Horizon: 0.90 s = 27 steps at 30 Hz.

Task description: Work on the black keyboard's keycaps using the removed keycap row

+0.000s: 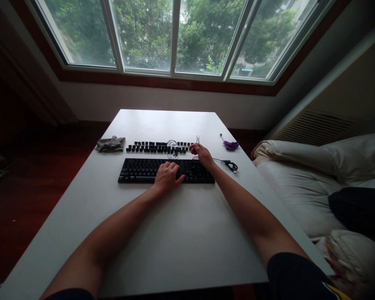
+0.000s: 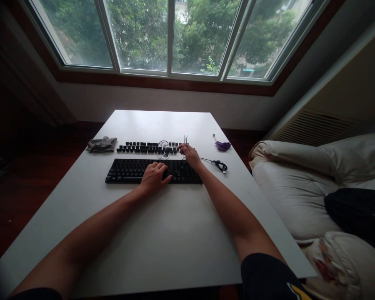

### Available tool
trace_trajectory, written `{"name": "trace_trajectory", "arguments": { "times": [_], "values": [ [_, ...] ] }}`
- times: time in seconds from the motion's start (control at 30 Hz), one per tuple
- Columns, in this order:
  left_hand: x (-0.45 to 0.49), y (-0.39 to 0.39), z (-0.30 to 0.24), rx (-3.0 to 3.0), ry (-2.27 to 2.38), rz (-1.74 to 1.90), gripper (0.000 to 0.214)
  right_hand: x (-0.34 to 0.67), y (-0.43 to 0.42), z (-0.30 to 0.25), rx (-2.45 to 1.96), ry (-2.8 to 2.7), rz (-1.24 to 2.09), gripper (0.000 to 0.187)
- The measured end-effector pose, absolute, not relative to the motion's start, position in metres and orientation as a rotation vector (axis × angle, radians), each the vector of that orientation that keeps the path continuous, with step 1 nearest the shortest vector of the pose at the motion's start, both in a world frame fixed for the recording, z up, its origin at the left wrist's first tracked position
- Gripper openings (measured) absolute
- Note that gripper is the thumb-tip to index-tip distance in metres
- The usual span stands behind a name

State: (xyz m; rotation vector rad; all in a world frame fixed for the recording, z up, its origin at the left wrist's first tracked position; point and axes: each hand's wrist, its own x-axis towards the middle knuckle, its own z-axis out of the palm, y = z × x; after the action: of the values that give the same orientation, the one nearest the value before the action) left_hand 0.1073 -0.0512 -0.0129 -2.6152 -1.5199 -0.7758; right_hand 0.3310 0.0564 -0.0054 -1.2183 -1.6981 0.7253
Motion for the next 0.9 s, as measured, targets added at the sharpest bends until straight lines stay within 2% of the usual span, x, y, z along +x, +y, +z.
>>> {"name": "trace_trajectory", "arguments": {
  "times": [0.1,0.23,0.53,0.67,0.9],
  "values": [
    [0.108,-0.051,-0.013,-2.592,-1.539,-0.763,0.024,0.341,0.037,-0.005,-1.212,-1.653,0.718,0.052],
    [0.110,-0.052,-0.012,-2.579,-1.550,-0.756,0.024,0.348,0.015,-0.007,-1.253,-1.598,0.693,0.045],
    [0.114,-0.055,-0.008,-2.826,-1.282,-0.737,0.032,0.350,0.008,-0.007,-1.131,-1.601,0.883,0.056],
    [0.115,-0.055,-0.010,-2.990,-1.108,-0.651,0.039,0.350,0.012,-0.012,-1.133,-1.642,0.887,0.053],
    [0.115,-0.053,-0.012,-3.011,-1.080,-0.625,0.043,0.349,0.017,-0.017,-1.132,-1.779,0.944,0.048]
  ]
}}
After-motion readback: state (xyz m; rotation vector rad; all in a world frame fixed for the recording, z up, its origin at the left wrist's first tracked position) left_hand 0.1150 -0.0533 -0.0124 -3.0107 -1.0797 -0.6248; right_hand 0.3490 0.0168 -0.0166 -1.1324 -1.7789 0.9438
